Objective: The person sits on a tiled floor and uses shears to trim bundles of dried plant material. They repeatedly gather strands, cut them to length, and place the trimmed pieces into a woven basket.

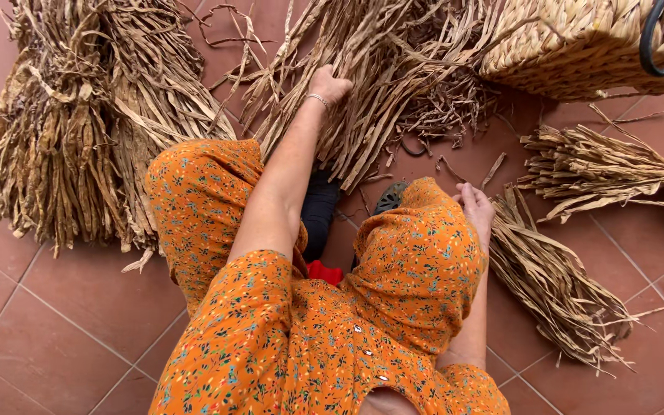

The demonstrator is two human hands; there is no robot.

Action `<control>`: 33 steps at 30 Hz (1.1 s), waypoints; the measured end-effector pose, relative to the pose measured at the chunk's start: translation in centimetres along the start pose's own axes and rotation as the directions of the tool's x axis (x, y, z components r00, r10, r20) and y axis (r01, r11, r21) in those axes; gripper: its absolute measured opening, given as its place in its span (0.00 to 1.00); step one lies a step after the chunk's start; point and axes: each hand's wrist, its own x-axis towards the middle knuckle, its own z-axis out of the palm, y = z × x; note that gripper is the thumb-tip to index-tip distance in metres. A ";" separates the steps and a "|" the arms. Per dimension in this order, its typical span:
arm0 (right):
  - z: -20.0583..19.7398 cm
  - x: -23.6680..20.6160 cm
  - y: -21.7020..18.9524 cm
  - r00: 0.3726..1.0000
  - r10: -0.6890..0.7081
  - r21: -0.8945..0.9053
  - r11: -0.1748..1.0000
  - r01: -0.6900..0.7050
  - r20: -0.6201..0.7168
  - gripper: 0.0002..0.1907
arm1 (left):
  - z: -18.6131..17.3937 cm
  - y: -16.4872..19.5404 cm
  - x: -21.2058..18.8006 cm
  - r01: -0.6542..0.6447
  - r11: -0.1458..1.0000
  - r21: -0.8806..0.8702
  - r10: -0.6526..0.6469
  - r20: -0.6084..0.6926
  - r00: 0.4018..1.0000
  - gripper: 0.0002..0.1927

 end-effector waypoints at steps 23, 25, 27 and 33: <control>17.1 1.3 -15.1 0.735 -0.228 0.000 0.955 0.296 0.639 0.43 | 6.1 2.6 -10.9 -0.471 0.838 0.275 0.511 -0.091 0.855 0.11; 18.8 1.7 -17.0 0.759 -0.291 0.175 0.957 0.233 0.583 0.36 | 7.9 2.3 -12.8 -0.505 0.797 0.330 0.548 -0.044 0.836 0.18; 19.8 1.3 -18.0 0.797 -0.295 0.248 0.950 0.188 0.527 0.32 | 9.1 2.0 -13.9 -0.570 0.769 0.289 0.604 -0.035 0.796 0.24; 20.7 -1.5 -21.3 0.771 -0.446 0.269 0.894 0.358 0.455 0.20 | 8.2 1.9 -14.8 -0.641 0.742 0.196 0.660 -0.046 0.750 0.24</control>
